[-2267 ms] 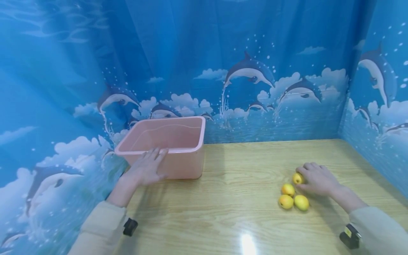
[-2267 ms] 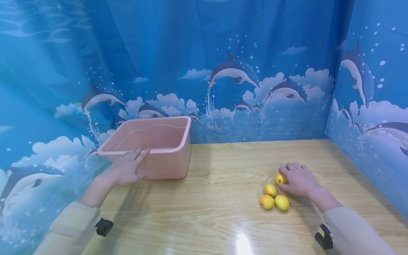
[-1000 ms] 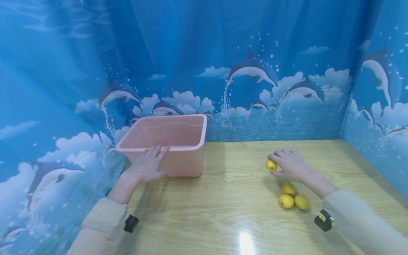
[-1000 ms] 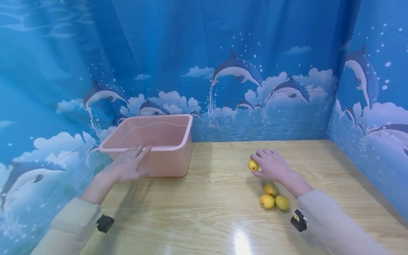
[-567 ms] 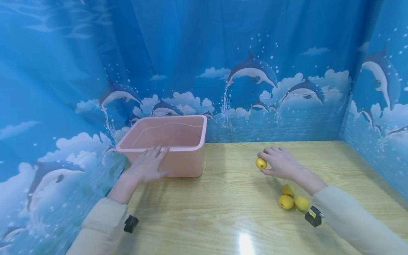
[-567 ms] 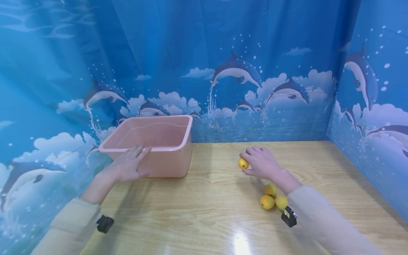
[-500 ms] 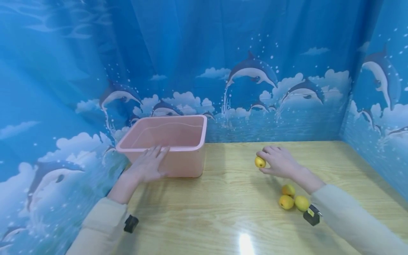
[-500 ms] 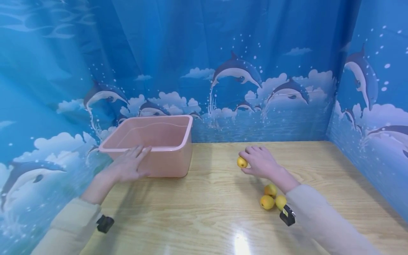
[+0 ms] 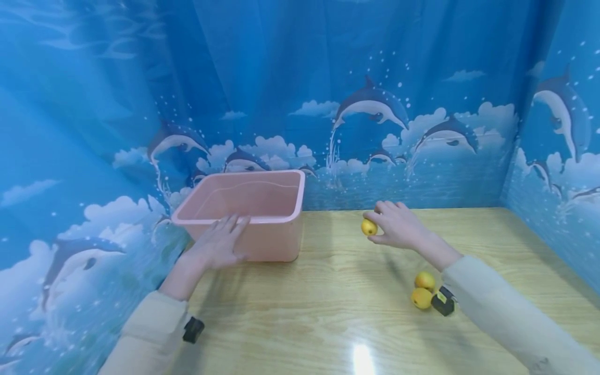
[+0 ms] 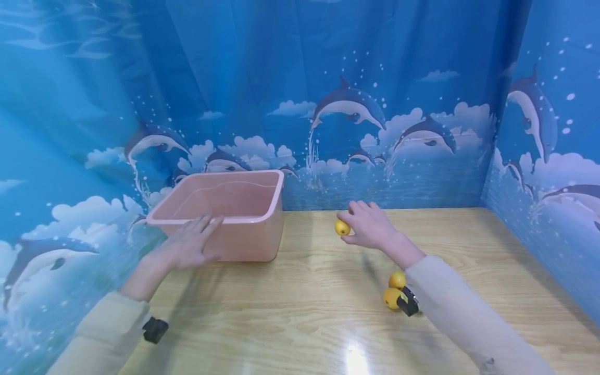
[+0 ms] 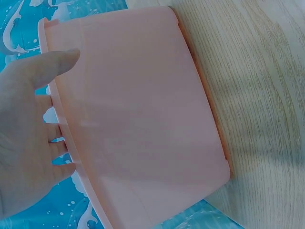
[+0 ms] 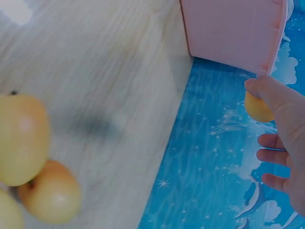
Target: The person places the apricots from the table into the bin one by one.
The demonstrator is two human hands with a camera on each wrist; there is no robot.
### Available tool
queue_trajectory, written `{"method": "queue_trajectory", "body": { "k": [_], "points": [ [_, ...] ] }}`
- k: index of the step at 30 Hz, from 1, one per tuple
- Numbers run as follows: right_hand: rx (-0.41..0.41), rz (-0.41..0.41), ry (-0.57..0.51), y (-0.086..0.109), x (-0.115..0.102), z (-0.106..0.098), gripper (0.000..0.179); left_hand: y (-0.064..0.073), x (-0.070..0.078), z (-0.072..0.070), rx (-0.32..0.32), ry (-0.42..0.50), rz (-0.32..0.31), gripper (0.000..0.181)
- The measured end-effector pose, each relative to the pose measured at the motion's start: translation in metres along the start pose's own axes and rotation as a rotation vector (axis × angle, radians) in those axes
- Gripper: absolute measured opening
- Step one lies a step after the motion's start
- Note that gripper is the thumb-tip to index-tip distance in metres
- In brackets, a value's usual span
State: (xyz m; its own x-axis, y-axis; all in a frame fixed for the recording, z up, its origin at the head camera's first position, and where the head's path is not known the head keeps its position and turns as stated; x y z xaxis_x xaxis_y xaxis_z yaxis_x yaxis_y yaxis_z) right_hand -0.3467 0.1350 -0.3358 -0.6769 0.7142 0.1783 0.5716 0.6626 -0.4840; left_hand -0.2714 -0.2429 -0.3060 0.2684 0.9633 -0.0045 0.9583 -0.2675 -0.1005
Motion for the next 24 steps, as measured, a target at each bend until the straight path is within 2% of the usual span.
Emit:
{"method": "queue_trajectory", "body": {
  "k": [18, 24],
  "points": [
    [0.115, -0.083, 0.011, -0.054, -0.027, -0.020, 0.045, 0.000, -0.001, 0.000, 0.015, -0.002, 0.011, 0.084],
    [0.096, -0.065, -0.008, -0.068, -0.033, -0.024, 0.045, 0.000, -0.002, 0.001, 0.005, 0.014, 0.004, 0.084]
  ]
}}
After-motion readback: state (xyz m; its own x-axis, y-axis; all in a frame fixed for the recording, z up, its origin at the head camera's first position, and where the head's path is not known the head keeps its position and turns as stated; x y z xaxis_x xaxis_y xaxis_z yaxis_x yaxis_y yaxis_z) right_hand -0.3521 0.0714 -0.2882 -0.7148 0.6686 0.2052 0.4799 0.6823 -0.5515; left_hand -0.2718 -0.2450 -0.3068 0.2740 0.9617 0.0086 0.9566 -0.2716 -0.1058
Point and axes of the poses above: each hand's wrist, its own y-axis away from the middle knuckle, its own z-axis out of the palm, x = y × z, the point moved 3 cm from there along -y, towards the middle knuckle, and after that the axes turned 8 degrees about x, right-handed, at the moved point
